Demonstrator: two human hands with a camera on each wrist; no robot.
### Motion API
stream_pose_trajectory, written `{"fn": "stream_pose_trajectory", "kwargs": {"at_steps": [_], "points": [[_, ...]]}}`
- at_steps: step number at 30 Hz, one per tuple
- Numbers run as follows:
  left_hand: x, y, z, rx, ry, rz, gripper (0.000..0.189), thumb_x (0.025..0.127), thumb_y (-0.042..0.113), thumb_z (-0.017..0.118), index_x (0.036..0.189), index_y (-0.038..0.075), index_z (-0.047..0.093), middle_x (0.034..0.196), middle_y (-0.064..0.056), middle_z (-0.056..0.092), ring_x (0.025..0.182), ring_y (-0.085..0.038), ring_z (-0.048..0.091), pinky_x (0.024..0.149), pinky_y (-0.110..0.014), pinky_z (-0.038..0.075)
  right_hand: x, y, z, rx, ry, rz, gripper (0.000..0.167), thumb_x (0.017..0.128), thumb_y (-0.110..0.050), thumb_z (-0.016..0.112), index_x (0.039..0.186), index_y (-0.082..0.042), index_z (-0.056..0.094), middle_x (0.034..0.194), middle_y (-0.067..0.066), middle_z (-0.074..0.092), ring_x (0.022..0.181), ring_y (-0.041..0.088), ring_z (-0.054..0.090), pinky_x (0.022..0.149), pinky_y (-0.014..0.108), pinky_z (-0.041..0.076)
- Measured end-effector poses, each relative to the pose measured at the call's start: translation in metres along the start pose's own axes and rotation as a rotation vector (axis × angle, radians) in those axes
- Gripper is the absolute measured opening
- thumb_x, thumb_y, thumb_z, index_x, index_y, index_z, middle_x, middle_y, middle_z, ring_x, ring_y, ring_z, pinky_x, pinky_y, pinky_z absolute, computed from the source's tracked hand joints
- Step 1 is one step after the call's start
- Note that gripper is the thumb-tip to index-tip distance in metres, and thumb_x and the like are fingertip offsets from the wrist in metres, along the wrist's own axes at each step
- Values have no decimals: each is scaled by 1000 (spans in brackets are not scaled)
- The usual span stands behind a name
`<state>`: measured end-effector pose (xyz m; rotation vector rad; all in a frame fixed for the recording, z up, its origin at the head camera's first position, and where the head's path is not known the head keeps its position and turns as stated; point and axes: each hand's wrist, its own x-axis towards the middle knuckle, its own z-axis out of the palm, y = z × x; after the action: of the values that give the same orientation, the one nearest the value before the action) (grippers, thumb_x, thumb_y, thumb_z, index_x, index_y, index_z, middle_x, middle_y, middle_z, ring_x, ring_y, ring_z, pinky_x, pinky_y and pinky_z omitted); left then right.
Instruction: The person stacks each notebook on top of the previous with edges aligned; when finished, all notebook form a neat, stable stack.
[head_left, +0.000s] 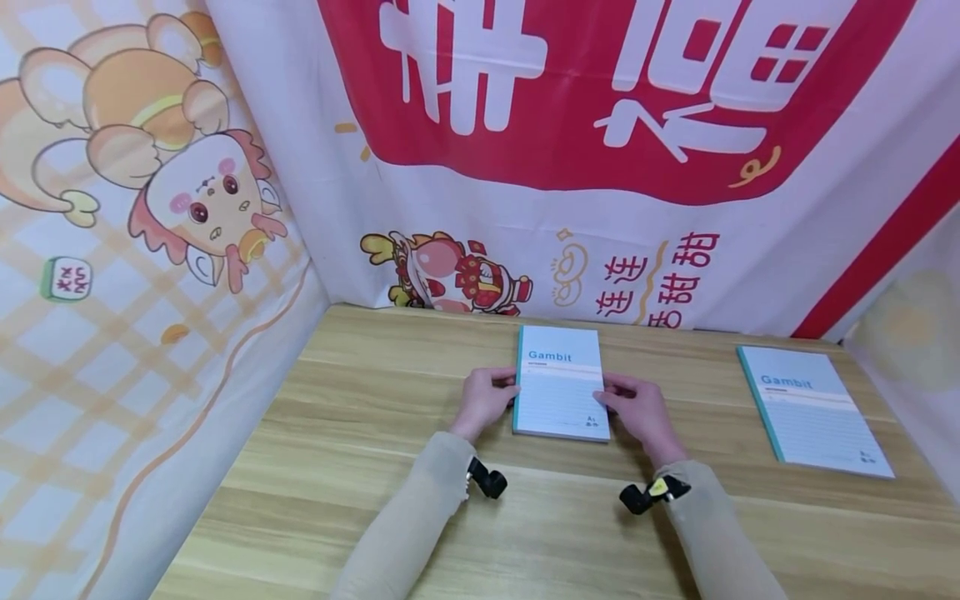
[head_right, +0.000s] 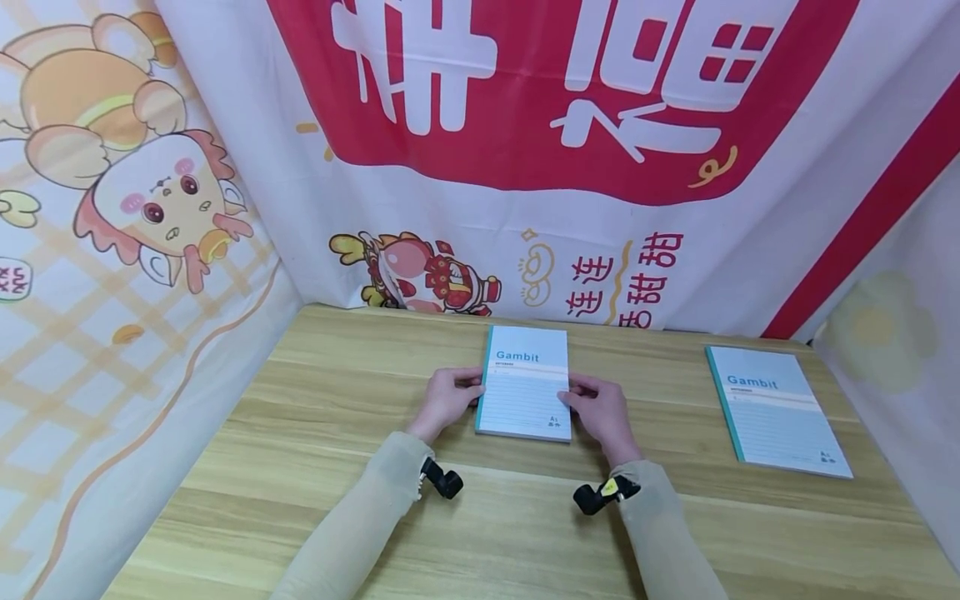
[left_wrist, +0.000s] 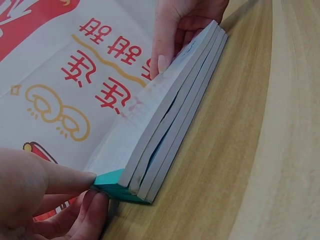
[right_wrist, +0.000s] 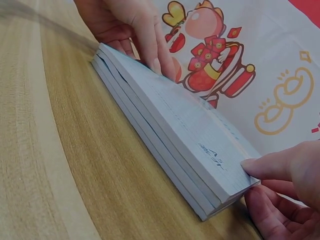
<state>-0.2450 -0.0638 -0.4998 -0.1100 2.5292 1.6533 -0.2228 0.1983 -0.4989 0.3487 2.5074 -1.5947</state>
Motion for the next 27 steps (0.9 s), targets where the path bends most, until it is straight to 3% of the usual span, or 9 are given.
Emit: {"fn": "stream_pose_trajectory", "kwargs": {"at_steps": [8, 15, 22, 27], "points": [[1, -1, 0, -20, 17, 11, 33, 91, 3, 75, 124, 6, 73, 98, 0, 70, 94, -16, 65, 83, -30, 58, 1, 2, 0, 5, -4, 4, 50, 98, -28, 72, 144, -12, 59, 123, 11, 61, 109, 27, 55, 89, 37, 50], [-1, 0, -1, -65, 48, 35, 50, 91, 17, 80, 136, 5, 63, 101, 0, 71, 96, -17, 67, 87, -32, 57, -4, 3, -6, 45, 12, -16, 68, 93, -44, 75, 148, -11, 53, 133, 12, 63, 122, 27, 57, 103, 44, 49], [-11, 17, -5, -181, 74, 70, 55, 92, 24, 79, 141, 7, 59, 121, -9, 68, 107, -21, 67, 91, -34, 57, -18, 6, -30, 86, 23, -45, 76, 93, -53, 71, 153, -14, 47, 147, 12, 53, 134, 29, 50, 110, 48, 43], [-25, 30, 0, -229, 21, 151, 56, 91, 25, 80, 141, 9, 60, 129, -8, 66, 118, -26, 63, 97, -31, 54, -31, 13, -54, 83, 29, -61, 85, 90, -63, 67, 156, -15, 42, 154, 13, 45, 140, 33, 41, 113, 57, 36]]}}
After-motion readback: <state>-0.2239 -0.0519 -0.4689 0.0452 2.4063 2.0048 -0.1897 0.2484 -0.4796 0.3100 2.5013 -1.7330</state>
